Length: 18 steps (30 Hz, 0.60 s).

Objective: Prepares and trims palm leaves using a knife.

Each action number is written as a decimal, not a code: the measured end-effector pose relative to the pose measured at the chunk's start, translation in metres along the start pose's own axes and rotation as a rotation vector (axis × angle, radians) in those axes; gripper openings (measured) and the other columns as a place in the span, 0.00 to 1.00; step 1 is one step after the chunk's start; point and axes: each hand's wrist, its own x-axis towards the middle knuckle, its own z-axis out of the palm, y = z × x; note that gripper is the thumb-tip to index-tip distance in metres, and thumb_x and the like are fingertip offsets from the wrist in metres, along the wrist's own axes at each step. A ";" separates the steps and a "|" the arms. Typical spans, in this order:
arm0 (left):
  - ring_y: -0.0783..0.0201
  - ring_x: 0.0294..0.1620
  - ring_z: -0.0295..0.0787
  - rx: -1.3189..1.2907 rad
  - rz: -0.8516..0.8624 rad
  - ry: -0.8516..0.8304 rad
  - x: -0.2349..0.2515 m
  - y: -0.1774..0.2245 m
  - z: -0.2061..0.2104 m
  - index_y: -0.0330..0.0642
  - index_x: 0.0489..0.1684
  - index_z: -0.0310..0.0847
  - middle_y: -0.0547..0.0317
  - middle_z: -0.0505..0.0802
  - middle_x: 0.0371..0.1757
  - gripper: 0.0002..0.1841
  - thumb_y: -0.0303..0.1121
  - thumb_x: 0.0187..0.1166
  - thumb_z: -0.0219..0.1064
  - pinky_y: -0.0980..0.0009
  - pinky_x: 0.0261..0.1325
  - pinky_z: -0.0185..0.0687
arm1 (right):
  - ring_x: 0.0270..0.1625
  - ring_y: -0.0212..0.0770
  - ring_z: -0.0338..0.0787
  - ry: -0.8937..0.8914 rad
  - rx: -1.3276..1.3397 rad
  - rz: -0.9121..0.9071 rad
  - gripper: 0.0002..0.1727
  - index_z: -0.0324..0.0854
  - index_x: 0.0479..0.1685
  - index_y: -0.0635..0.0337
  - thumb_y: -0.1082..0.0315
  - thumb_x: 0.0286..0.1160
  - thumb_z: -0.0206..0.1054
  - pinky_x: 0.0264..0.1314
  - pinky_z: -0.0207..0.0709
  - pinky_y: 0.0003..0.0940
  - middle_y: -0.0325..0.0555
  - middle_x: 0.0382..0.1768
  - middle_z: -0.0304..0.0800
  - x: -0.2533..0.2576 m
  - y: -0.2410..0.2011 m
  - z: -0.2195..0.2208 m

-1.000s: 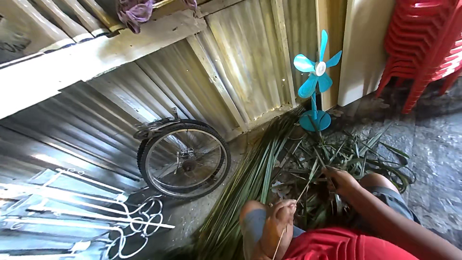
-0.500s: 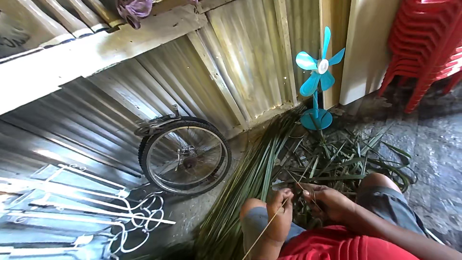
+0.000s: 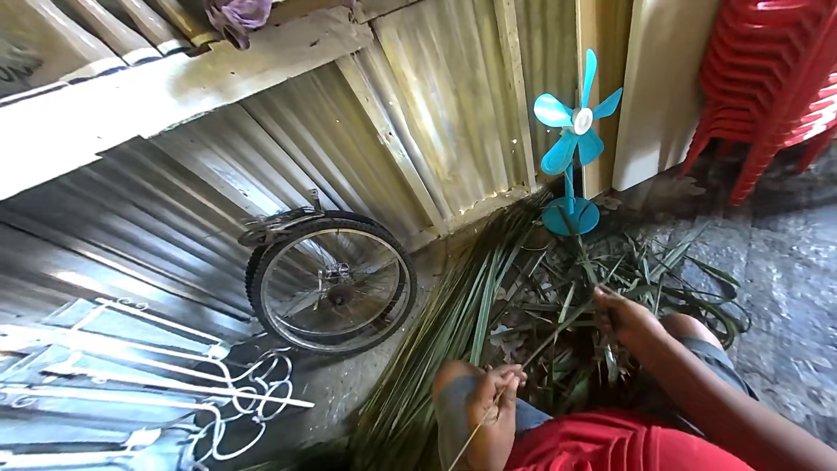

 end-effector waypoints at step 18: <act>0.52 0.43 0.98 -0.483 -0.590 0.215 0.008 0.001 0.029 0.30 0.39 0.81 0.40 0.96 0.44 0.03 0.17 0.81 0.62 0.57 0.53 0.95 | 0.16 0.30 0.73 -0.452 -0.106 0.166 0.33 0.65 0.87 0.51 0.69 0.79 0.64 0.17 0.71 0.26 0.40 0.26 0.78 -0.068 0.023 0.037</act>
